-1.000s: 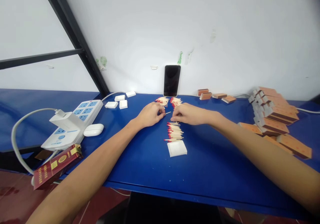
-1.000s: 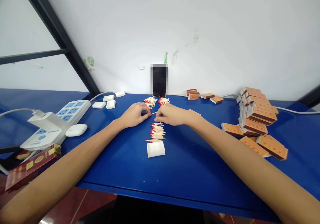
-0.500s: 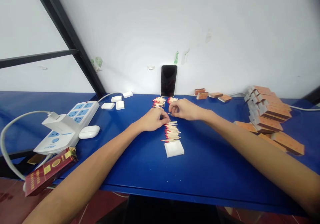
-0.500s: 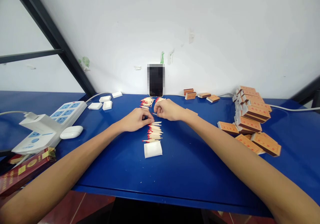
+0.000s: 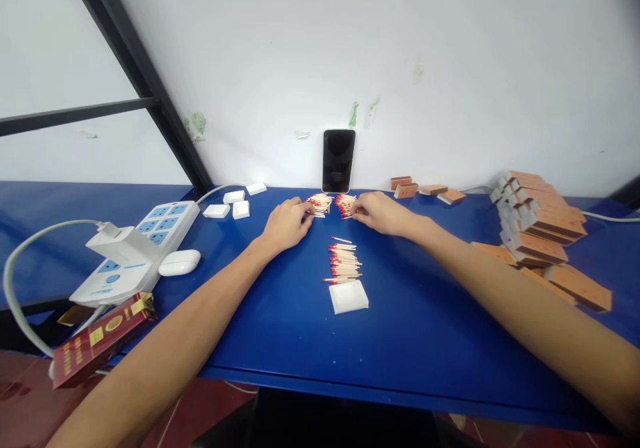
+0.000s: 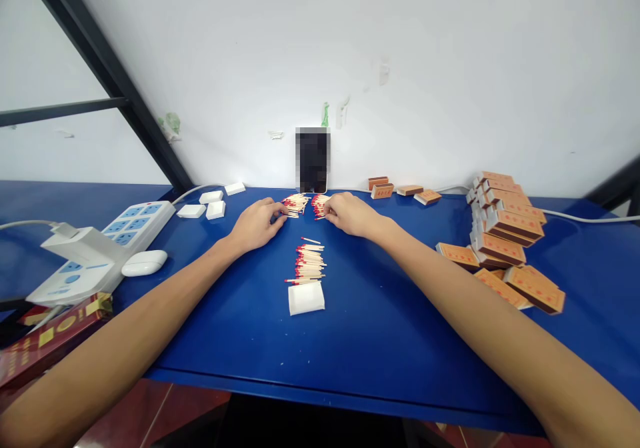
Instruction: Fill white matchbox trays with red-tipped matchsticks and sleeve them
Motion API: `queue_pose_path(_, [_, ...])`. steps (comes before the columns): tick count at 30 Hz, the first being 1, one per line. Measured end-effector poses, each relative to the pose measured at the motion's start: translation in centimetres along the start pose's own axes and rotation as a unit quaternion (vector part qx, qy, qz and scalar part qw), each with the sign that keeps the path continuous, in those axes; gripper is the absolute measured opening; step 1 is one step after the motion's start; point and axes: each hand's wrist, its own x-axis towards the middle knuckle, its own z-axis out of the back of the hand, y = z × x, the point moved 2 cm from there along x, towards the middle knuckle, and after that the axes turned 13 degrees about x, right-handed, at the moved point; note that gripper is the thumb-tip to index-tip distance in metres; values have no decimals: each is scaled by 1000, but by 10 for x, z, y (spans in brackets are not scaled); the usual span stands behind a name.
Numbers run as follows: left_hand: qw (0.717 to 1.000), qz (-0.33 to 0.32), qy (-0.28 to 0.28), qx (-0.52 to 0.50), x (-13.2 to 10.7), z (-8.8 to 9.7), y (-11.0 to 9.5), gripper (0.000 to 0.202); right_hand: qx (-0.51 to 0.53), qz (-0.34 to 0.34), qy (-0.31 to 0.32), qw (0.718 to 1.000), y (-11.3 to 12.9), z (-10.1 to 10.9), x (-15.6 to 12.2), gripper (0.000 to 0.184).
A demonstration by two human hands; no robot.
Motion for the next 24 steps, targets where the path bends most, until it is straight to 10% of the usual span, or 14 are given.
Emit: queue_pose_path(24, [1000,-4,7,-25,4,-3,4,23,151,-17,91,984,30,2,-6,14])
